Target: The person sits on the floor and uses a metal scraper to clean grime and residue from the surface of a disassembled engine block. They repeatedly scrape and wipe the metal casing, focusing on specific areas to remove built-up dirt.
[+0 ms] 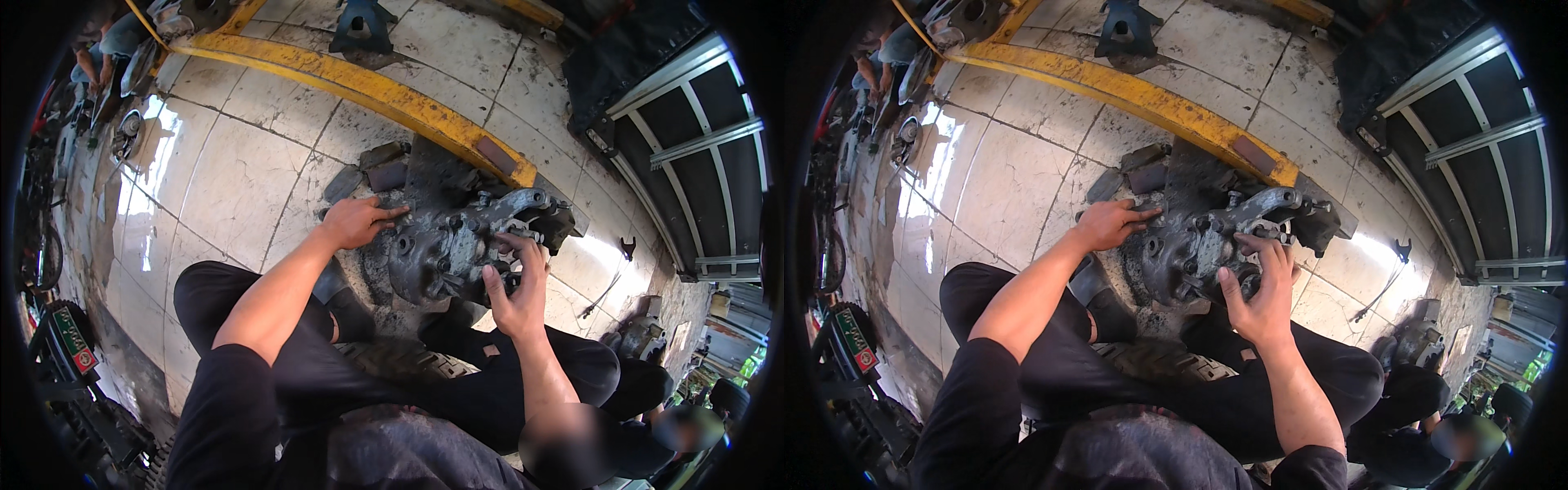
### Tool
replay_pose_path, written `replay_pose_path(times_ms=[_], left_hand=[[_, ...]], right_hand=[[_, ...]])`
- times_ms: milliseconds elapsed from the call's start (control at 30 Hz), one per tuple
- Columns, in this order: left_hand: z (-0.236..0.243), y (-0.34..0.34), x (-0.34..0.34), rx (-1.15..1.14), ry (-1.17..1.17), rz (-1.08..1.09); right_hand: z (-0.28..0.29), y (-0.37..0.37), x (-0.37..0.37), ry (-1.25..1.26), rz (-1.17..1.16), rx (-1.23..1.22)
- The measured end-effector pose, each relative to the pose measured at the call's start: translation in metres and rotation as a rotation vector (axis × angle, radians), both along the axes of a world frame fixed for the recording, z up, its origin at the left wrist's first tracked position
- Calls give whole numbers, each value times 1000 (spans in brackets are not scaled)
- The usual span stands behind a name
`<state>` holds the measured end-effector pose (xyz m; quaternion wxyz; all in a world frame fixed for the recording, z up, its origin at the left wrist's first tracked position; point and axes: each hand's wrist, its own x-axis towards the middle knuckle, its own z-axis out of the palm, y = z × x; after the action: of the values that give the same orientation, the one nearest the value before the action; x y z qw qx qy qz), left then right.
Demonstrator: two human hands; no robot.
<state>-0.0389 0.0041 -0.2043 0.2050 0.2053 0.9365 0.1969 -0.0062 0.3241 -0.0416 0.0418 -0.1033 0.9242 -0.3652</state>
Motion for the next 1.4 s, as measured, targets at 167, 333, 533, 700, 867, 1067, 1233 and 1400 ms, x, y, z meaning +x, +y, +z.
replay_pose_path(times_ms=[167,333,533,700,867,1067,1233,1400], left_hand=[[7,4,4,42,41,-7],[10,17,-7,121,71,-29],[-2,5,-10,45,14,60],[-5,2,5,68,29,6],[5,17,3,124,114,-2],[1,7,-8,87,106,22],[-1,1,1,54,30,14],[16,19,2,138,34,35]], right_hand=[[-1,0,6,-17,-3,-9],[-3,2,2,15,10,13],[-4,5,4,-11,9,-25],[0,2,1,11,25,-5],[0,0,3,8,22,-24],[-2,1,2,28,24,-45],[-1,1,3,18,25,-33],[3,1,2,18,29,-2]])
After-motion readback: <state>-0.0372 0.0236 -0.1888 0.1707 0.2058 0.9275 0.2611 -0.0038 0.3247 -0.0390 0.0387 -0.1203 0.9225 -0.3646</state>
